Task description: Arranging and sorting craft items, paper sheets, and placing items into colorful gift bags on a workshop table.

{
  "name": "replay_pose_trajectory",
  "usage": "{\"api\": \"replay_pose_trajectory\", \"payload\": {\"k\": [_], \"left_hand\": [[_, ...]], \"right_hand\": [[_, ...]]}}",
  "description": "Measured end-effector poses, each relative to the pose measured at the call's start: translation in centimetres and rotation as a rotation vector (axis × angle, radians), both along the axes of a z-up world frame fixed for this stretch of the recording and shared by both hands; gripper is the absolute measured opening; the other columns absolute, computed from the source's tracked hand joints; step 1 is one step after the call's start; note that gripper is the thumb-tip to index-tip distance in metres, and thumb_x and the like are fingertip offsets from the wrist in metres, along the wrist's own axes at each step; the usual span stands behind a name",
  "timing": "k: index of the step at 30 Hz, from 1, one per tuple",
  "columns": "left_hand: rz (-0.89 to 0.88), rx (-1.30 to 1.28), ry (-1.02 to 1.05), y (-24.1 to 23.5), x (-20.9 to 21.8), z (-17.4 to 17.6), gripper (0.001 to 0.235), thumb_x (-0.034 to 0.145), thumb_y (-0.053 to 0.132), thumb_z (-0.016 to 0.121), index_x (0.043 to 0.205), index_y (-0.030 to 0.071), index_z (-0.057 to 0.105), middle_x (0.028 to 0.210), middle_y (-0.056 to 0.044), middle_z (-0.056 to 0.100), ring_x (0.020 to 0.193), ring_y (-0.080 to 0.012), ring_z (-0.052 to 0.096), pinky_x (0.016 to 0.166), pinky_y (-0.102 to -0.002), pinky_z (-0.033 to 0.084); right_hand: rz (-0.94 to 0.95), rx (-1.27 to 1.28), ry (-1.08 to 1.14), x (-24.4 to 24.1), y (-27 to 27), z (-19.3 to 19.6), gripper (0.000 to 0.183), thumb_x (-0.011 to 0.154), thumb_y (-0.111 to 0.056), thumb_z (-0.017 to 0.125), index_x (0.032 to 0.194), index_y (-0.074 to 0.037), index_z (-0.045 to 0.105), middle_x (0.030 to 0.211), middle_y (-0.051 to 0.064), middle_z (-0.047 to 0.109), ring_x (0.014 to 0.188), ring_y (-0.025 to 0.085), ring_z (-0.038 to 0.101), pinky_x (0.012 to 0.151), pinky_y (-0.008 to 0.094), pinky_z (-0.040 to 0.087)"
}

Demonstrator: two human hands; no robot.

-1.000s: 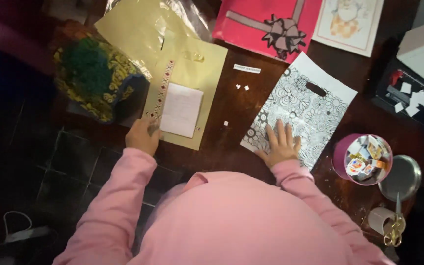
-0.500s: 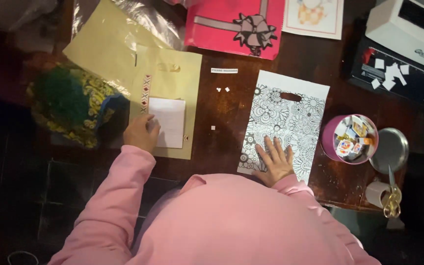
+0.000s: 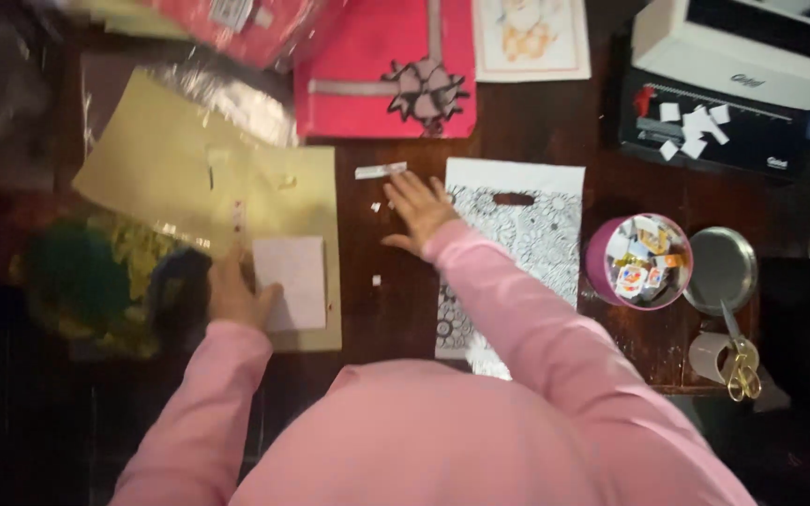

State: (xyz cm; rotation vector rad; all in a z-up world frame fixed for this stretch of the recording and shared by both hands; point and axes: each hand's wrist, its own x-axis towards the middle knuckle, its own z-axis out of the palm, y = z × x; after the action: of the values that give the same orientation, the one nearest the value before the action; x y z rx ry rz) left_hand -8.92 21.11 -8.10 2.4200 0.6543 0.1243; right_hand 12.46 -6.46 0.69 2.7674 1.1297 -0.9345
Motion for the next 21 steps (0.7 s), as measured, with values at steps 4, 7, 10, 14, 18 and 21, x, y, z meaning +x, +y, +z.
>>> {"api": "replay_pose_trajectory", "payload": {"k": [4, 7, 10, 14, 18, 21], "left_hand": [[-0.027, 0.012, -0.084, -0.8, 2.2, 3.0, 0.071, 0.077, 0.016, 0.084, 0.14, 0.005, 0.055, 0.131, -0.022, 0.056, 0.123, -0.0421, 0.055, 0.104, -0.049, 0.047], [-0.402, 0.21, -0.365, -2.0, 8.0, 2.4, 0.041, 0.089, 0.012, 0.08, 0.128, 0.009, 0.065, 0.131, -0.016, 0.064, 0.126, -0.0365, 0.06, 0.108, -0.045, 0.05], [-0.383, -0.171, 0.091, -6.3, 19.5, 4.7, 0.033, 0.108, 0.029, 0.051, 0.126, 0.011, 0.072, 0.124, -0.013, 0.069, 0.118, -0.0338, 0.063, 0.103, -0.046, 0.05], [-0.692, 0.757, -0.541, -7.7, 28.8, -2.9, 0.045, 0.084, 0.018, 0.048, 0.123, 0.005, 0.068, 0.126, -0.015, 0.067, 0.119, -0.0307, 0.062, 0.098, -0.047, 0.049], [-0.877, 0.618, -0.175, -6.4, 33.3, -4.3, 0.031, 0.093, 0.014, 0.049, 0.114, 0.003, 0.068, 0.113, -0.016, 0.07, 0.104, -0.0337, 0.067, 0.087, -0.051, 0.055], [-0.891, 0.619, -0.107, -5.7, 33.9, 0.7, 0.029, 0.092, 0.012, 0.05, 0.113, 0.01, 0.07, 0.098, -0.013, 0.072, 0.089, -0.0331, 0.071, 0.074, -0.056, 0.056]], "right_hand": [[0.007, -0.14, -0.066, 1.3, 0.5, -3.2, 0.094, 0.095, -0.068, 0.042, 0.161, -0.011, 0.008, 0.17, 0.007, -0.001, 0.156, 0.022, -0.001, 0.125, 0.05, 0.003], [-0.051, 0.028, -0.17, -1.4, -2.7, -5.6, 0.096, 0.097, -0.068, 0.047, 0.16, -0.003, 0.016, 0.17, 0.014, 0.009, 0.157, 0.026, 0.005, 0.124, 0.054, 0.008], [-0.113, 0.1, -0.176, -4.7, -4.4, -6.4, 0.097, 0.091, -0.065, 0.057, 0.158, -0.003, 0.024, 0.168, 0.014, 0.017, 0.155, 0.026, 0.013, 0.123, 0.056, 0.012], [-0.215, 0.262, -0.225, -5.6, -5.4, -6.5, 0.094, 0.086, -0.059, 0.068, 0.154, -0.003, 0.035, 0.166, 0.015, 0.027, 0.153, 0.029, 0.024, 0.123, 0.056, 0.017], [-0.325, 0.425, -0.264, -3.5, -7.7, -5.7, 0.081, 0.087, -0.05, 0.073, 0.148, -0.004, 0.045, 0.161, 0.016, 0.038, 0.15, 0.031, 0.034, 0.123, 0.057, 0.023], [-0.456, 0.406, -0.174, -0.6, -8.0, -3.0, 0.071, 0.091, -0.045, 0.071, 0.147, -0.008, 0.048, 0.157, 0.015, 0.043, 0.147, 0.032, 0.037, 0.123, 0.053, 0.025]]}}
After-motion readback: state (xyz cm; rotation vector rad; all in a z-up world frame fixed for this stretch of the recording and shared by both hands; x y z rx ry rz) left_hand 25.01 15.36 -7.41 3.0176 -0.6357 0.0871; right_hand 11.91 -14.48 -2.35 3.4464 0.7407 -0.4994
